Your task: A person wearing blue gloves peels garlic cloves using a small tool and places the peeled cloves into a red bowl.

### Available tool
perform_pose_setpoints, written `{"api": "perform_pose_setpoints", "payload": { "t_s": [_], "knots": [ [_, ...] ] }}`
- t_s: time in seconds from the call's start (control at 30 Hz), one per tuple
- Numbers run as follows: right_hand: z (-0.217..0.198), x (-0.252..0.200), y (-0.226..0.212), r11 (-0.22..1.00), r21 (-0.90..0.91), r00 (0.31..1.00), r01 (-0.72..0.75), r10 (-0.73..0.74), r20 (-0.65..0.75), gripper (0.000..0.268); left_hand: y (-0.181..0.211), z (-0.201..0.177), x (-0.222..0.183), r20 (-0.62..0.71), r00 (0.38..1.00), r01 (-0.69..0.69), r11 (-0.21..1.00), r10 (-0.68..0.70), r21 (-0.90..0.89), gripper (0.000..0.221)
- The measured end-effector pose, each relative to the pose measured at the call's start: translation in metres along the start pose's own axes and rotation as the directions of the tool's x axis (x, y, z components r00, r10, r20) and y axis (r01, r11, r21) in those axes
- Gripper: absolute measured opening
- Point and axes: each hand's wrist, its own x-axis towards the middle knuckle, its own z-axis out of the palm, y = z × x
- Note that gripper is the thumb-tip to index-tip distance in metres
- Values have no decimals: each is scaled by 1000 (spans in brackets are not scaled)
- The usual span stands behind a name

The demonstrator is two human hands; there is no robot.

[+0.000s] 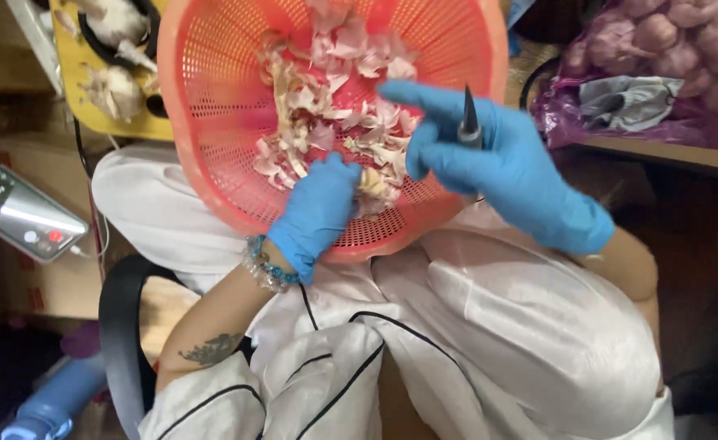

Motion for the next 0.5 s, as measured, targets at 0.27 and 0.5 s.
{"api": "perform_pose_setpoints", "payload": {
  "t_s": [0.27, 0.5],
  "knots": [
    [6, -10, 12, 990, 113, 994, -90, 96, -43, 54, -11, -62, -17, -285, 954, -19, 968, 92, 250, 26],
    [4, -8, 22, 987, 140, 994, -82, 92, -63, 48, 7, -81, -23, -337, 924, -94, 961, 182, 262, 48]
  ]
}}
